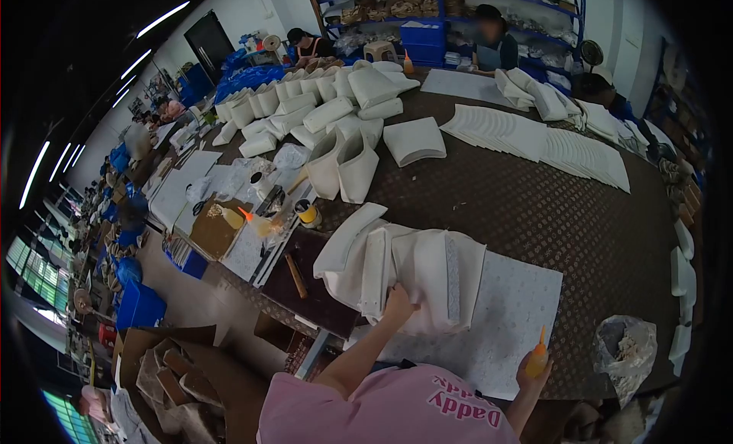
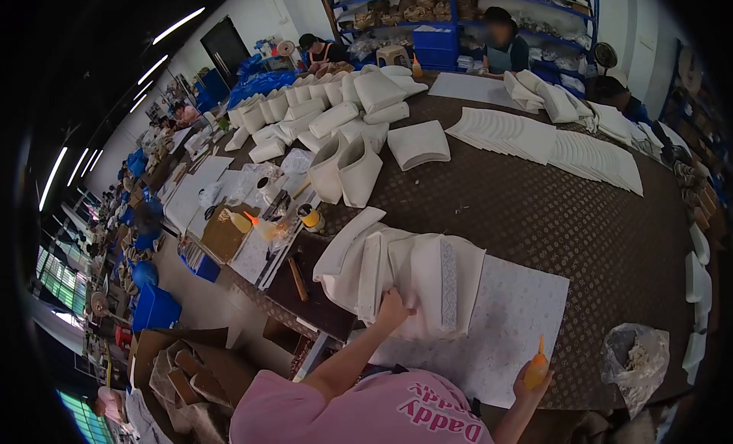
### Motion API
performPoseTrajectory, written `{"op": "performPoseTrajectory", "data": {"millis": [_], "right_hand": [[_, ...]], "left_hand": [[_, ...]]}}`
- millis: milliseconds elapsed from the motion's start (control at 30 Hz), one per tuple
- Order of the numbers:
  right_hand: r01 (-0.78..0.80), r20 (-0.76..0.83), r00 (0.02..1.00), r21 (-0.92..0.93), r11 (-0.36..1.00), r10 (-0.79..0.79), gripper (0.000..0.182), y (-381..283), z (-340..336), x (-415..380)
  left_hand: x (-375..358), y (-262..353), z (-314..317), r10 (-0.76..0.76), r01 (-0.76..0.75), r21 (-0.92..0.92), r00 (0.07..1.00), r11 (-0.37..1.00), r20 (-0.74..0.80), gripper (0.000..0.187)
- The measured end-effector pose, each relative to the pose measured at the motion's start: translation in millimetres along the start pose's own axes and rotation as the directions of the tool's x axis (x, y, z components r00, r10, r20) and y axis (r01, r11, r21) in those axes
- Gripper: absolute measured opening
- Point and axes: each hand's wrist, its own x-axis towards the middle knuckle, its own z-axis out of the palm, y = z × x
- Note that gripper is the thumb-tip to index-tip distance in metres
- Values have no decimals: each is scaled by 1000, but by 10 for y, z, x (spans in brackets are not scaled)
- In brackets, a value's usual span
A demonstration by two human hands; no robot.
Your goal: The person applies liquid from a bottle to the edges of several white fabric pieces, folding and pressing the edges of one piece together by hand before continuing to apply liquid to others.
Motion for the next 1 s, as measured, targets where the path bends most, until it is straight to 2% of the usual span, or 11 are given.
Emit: {"op": "performPoseTrajectory", "data": {"millis": [33, 133, 233, 433, 533, 600, 700, 800, 867, 900, 1000], "right_hand": [[-5, -4, 1000, 7, 1000, 5, 43, 10, 3, 1], [-15, -14, 1000, 32, 999, 15, 43, 38, -6, 6], [-23, -24, 999, 83, 996, 25, 43, 43, -41, 0], [3, -29, 1000, 65, 998, -1, 46, 38, -161, 25], [-39, -16, 999, 73, 997, 41, 48, 63, -187, -28], [-70, 5, 998, 91, 993, 70, 48, 69, -225, -18], [-55, 9, 998, 114, 992, 55, 46, 118, -177, -84], [-44, -16, 999, 104, 994, 46, 43, 120, -188, -96], [-27, -50, 998, 120, 992, 33, 41, 129, -166, -132], [-21, -65, 997, 123, 992, 29, 41, 132, -139, -151], [36, -39, 999, 105, 994, -32, 41, 167, -58, -186]], "left_hand": [[23, -55, 19, 22, -21, -43, 999, 999, 26, 90], [-41, -58, 183, 110, -87, 135, 978, 987, -177, 85], [-226, -102, 327, 392, -194, 461, 836, 866, -385, 81], [-258, 47, 134, 113, -99, 64, 958, 993, -263, 76], [-281, 150, 50, 65, -44, 90, 966, 995, -250, 75], [-176, 39, 133, 118, -86, 103, 926, 991, -358, 71], [48, -233, 230, -16, -37, -217, 971, 975, -237, 64], [-60, 58, -109, -160, 165, -21, 975, 986, 155, 49], [-64, -18, -80, -48, 113, -409, 985, 906, 166, 45], [-66, -39, -75, 2, 90, -586, 988, 805, 155, 43], [-377, 590, -462, 93, 255, -875, 943, 411, 319, 40]]}}
